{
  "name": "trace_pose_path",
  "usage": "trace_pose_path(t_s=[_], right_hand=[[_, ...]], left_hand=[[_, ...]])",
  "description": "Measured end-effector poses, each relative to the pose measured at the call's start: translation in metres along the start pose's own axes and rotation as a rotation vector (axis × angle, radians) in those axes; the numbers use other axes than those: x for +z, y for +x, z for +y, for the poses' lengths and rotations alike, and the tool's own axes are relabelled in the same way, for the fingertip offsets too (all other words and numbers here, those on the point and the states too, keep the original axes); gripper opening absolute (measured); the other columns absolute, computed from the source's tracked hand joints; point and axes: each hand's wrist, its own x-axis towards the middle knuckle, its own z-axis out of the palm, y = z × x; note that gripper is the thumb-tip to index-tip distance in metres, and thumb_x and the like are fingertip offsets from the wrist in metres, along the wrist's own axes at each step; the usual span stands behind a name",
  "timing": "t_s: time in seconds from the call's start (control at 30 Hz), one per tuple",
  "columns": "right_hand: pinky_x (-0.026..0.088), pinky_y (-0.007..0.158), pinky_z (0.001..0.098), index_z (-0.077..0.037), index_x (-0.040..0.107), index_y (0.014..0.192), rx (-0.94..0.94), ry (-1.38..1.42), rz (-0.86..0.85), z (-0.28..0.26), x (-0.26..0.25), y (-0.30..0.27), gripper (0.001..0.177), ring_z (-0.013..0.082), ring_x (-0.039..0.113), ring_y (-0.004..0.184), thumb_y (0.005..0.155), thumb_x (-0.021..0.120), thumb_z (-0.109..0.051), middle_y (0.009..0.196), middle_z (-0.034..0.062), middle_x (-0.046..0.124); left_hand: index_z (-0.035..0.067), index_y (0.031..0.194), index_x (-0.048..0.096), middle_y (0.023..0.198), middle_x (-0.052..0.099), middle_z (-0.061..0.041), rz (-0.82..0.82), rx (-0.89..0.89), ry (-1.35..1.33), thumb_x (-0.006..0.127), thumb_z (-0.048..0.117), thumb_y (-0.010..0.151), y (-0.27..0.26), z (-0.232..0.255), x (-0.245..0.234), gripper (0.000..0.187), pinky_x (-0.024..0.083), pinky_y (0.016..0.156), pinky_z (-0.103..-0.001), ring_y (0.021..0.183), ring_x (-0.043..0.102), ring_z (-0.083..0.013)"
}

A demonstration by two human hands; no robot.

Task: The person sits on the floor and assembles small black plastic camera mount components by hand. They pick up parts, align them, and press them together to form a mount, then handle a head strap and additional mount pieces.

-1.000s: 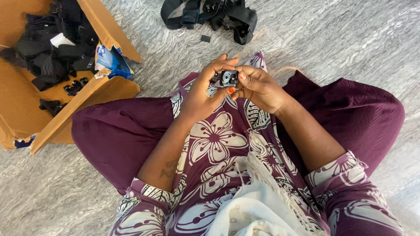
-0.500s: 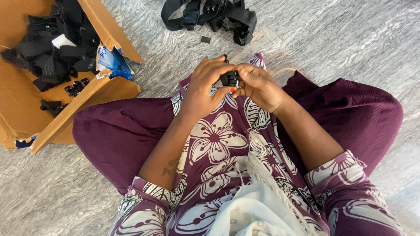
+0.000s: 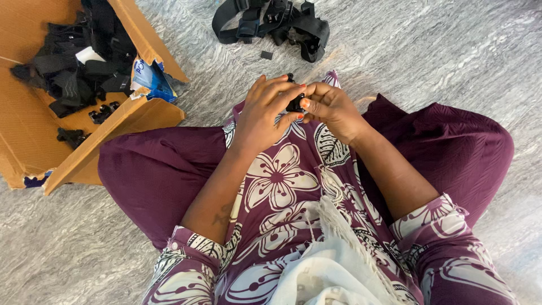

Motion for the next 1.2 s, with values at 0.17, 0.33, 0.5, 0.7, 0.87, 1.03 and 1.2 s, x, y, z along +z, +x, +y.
trace_pose_path(t_s=[0.17,0.33,0.5,0.7,0.87,1.03,1.2], right_hand=[[0.056,0.082,0.0303,-0.004,0.061,0.121,-0.022,0.025,0.003,0.0,0.002,0.001,0.028,0.0117,0.066,0.097,0.099,0.073,-0.018,0.112,0.0018,0.068],[0.056,0.083,0.0303,-0.003,0.064,0.126,0.028,0.053,0.007,-0.01,0.004,-0.002,0.033,0.012,0.067,0.099,0.1,0.068,-0.023,0.115,0.004,0.07],[0.055,0.082,0.0308,-0.001,0.064,0.129,-0.025,-0.07,-0.014,-0.015,0.005,0.0,0.036,0.0119,0.066,0.099,0.1,0.068,-0.021,0.122,0.0058,0.07],[0.054,0.084,0.0299,0.0,0.062,0.132,-0.019,0.098,-0.023,-0.011,0.0,0.003,0.034,0.0134,0.068,0.1,0.105,0.063,-0.021,0.118,0.0069,0.071],[0.056,0.087,0.0307,0.0,0.06,0.134,0.012,0.174,-0.001,-0.011,-0.004,0.006,0.034,0.0141,0.068,0.101,0.106,0.061,-0.019,0.115,0.006,0.071],[0.058,0.088,0.0295,-0.002,0.057,0.14,0.013,0.159,-0.006,-0.013,-0.004,0.006,0.038,0.0143,0.069,0.097,0.106,0.059,-0.018,0.111,0.007,0.07],[0.058,0.084,0.0279,-0.003,0.058,0.138,0.027,0.177,-0.012,-0.007,-0.006,0.004,0.036,0.0142,0.07,0.094,0.106,0.059,-0.02,0.109,0.0079,0.07]], left_hand=[[0.022,0.139,0.063,0.132,0.062,0.001,-0.018,-0.009,0.037,0.076,0.033,0.092,-0.001,-0.001,0.003,0.05,0.032,0.123,-0.057,0.137,0.053,-0.0249],[0.021,0.14,0.062,0.131,0.062,-0.001,-0.018,-0.035,0.021,0.075,0.034,0.095,0.001,0.0,-0.001,0.049,0.033,0.122,-0.056,0.137,0.053,-0.0261],[0.019,0.143,0.059,0.13,0.063,-0.004,-0.024,-0.121,-0.085,0.078,0.028,0.092,0.003,0.005,-0.007,0.055,0.042,0.114,-0.053,0.125,0.061,-0.0278],[0.011,0.147,0.053,0.134,0.067,-0.01,0.044,-0.302,-0.638,0.076,0.011,0.095,0.0,-0.006,0.003,0.056,0.062,0.098,-0.034,0.114,0.072,-0.0189],[-0.002,0.147,0.052,0.135,0.066,-0.015,-0.016,-0.557,-1.165,0.067,0.006,0.103,-0.002,-0.032,0.017,0.048,0.059,0.101,-0.029,0.12,0.068,-0.0166],[-0.002,0.141,0.059,0.128,0.069,-0.013,-0.031,-0.651,-1.215,0.069,0.005,0.1,-0.007,-0.04,0.024,0.043,0.06,0.096,-0.027,0.111,0.069,-0.0138],[0.0,0.138,0.063,0.121,0.07,-0.011,-0.047,-0.585,-1.242,0.072,0.001,0.097,-0.007,-0.04,0.025,0.042,0.06,0.088,-0.027,0.1,0.068,-0.0114]])
